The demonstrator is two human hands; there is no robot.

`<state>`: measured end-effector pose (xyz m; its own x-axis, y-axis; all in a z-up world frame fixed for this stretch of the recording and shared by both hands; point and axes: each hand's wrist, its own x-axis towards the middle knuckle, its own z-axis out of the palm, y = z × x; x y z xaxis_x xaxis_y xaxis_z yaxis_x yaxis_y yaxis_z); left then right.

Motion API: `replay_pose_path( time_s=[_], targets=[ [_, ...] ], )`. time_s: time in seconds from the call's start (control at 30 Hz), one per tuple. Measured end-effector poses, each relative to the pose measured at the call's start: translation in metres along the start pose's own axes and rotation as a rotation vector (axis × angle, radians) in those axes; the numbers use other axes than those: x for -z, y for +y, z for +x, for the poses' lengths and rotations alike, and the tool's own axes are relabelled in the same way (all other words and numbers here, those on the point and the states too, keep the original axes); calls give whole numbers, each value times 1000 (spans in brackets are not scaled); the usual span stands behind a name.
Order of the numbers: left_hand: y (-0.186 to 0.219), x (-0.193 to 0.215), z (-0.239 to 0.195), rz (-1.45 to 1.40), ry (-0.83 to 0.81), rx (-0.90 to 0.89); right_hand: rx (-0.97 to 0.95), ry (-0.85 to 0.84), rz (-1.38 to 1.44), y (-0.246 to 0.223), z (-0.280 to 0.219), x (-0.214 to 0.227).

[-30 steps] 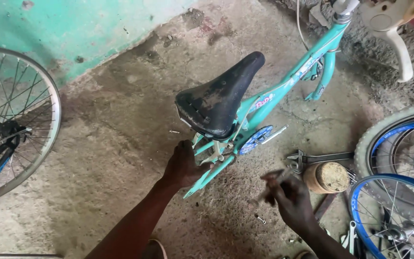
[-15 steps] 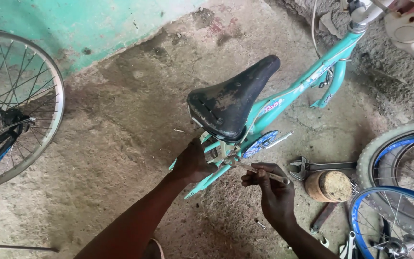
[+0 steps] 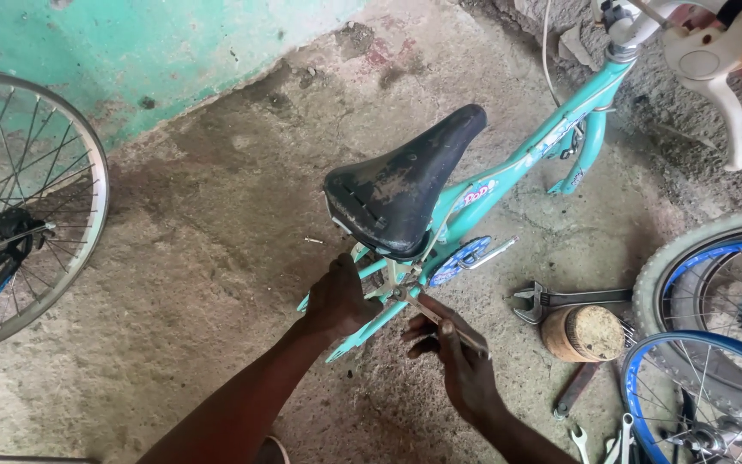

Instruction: The person uses a wrench to tighten a bolt on the front fork of a bicycle. They then move to the rear of the bicycle and use a wrench to adjust the seat post bolt, securing the seat in place.

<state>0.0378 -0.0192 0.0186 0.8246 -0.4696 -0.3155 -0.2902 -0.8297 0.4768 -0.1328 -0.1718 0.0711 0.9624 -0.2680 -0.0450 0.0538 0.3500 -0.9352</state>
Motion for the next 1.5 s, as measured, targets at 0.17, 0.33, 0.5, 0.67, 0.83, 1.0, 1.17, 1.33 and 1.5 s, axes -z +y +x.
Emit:
replay_pose_path(
  time_s=[0.17, 0.33, 0.5, 0.67, 0.83, 1.0, 1.17, 1.33, 1.5],
  targets=[
    [6, 5, -3, -23, -56, 34, 176, -85, -465, -33, 20, 3],
    [-1, -8, -1, -43, 10, 4, 199, -107, -211, -30, 23, -15],
    [-12, -25, 7, -117, 43, -50, 132, -86, -35, -27, 37, -17],
    [-21, -41, 15, 76, 102, -92, 23, 136, 129, -20, 56, -5],
    [-17, -32, 13, 61, 98, -103, -276, 186, -67, -78, 86, -33],
    [-24, -44, 12, 80, 96, -103, -351, 120, -329, -89, 85, -45],
    [-18, -33, 10, 149, 126, -120, 172, 193, -13, -53, 69, -16],
    [-12, -17, 6, 234, 124, -143, 291, 168, -218, -48, 52, 9],
    [-15, -1, 0, 350, 104, -179, 20, 239, -523, -42, 41, 13]
  ],
)
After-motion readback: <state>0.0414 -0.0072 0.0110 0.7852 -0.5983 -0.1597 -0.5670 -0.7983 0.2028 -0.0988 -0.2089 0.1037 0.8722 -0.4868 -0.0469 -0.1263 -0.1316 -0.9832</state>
